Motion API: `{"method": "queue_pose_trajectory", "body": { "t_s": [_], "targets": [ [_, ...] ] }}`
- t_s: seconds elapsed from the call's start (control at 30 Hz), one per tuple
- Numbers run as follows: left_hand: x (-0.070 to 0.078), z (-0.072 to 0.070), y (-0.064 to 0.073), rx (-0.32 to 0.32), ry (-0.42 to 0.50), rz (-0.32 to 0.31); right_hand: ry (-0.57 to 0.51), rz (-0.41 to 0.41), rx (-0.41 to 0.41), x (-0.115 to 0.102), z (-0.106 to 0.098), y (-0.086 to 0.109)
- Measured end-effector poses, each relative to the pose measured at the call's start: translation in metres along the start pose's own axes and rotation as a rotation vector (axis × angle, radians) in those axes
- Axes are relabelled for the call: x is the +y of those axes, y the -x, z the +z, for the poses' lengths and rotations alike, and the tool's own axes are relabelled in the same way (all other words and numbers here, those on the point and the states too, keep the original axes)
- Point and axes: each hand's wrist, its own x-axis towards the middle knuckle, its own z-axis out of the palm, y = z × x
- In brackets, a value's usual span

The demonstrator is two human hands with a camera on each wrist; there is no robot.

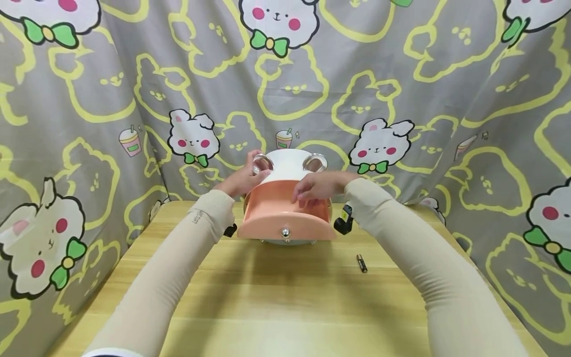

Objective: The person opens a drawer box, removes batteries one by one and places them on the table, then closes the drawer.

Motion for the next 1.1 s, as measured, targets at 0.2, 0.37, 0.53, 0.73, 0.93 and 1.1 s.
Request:
{"method": "queue_pose_trajectory", "body": {
  "t_s": [0.2, 0.37, 0.53, 0.73, 0.93, 1.1],
  "targets": [
    [0.003, 0.002, 0.001, 0.002, 0.015, -0.021, -0.189, 0.087, -0.211, -0.005, -0.002, -0.018],
    [0.004, 0.003, -0.001, -0.003, 0.03, -0.023, -0.21, 0.122, -0.329, -0.009, -0.008, -0.022],
    [0.002, 0.002, 0.0, 0.008, 0.016, -0.029, -0.154, 0.143, -0.407, -0.016, -0.013, -0.029],
    [-0.001, 0.002, 0.001, 0.013, 0.008, -0.014, -0.143, 0.138, -0.481, -0.021, -0.013, -0.042],
    [-0.001, 0.002, 0.002, 0.019, 0.015, 0.007, -0.083, 0.076, -0.548, -0.022, -0.013, -0.054],
    [-0.001, 0.002, 0.001, 0.027, 0.022, 0.014, -0.084, 0.032, -0.582, -0.02, -0.007, -0.063]
  ]
}}
